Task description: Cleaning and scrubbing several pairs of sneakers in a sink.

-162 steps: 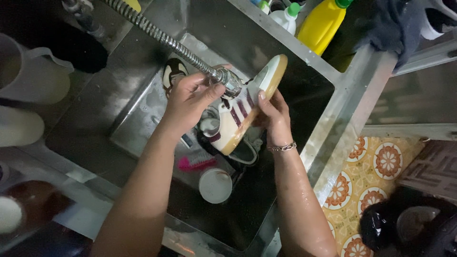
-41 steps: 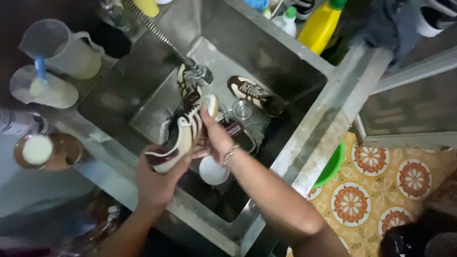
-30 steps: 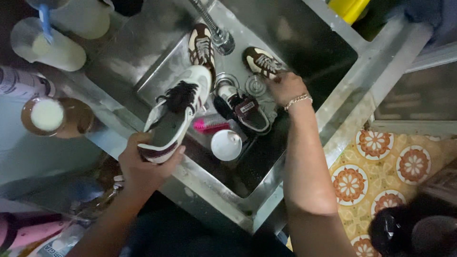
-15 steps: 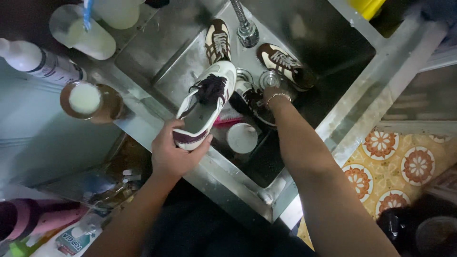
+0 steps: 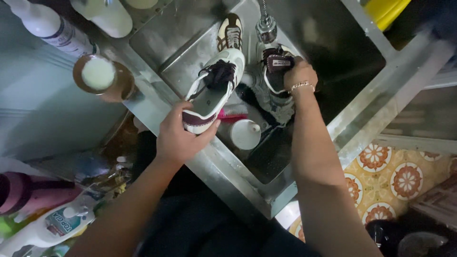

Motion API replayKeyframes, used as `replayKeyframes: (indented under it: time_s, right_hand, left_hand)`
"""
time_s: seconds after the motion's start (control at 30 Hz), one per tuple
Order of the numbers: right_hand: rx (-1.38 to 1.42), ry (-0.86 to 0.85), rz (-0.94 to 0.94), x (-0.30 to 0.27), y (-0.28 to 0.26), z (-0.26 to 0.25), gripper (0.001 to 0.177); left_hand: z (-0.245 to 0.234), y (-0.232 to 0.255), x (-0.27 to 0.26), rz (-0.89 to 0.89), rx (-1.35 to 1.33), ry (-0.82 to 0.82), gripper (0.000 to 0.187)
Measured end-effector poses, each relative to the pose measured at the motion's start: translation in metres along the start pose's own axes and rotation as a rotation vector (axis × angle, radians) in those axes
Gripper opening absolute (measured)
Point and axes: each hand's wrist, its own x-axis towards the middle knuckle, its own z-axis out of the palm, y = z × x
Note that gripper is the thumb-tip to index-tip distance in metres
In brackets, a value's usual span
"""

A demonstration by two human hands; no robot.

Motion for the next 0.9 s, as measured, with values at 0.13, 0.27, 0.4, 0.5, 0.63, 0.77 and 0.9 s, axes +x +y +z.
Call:
replayKeyframes:
  time_s: [0.13,0.27,0.4,0.5,0.63,0.77,0.9]
  right_hand:
    - [0.226,0.217,0.000,0.002,0.020,0.027,0.032]
    - [0.750,0.437,0.076,-0.008,0.013,0.039,0.027]
    - [1.121,0.432,0.384,-0.043,0.004,0.030,0.026]
    - [1.136,0.636,0.169,-0.054,0.004,0.040,0.029]
    - [1.614,0.656,0.076,-0.079,-0.025,0.029,0.032]
    - [1.626,0.728,-0.180,-0.094,-0.041,0.011,0.044]
    - [1.535,0.708,-0.354,-0.105,-0.060,-0.024,0.062]
  left_hand:
    - [0.000,0.001,0.002,0.279,-0.015,0.092,0.059]
    - [-0.005,-0.001,0.007,0.383,0.051,0.076,0.048]
    - [-0.010,0.005,0.008,0.377,0.076,0.047,0.041]
    - [-0.011,0.010,0.008,0.371,0.084,0.057,0.042]
    - [-0.005,0.007,0.006,0.360,0.173,0.026,0.042]
    - [-0.004,0.025,-0.002,0.466,0.021,0.106,0.043]
    - [0.004,0.025,-0.009,0.476,-0.025,0.144,0.051]
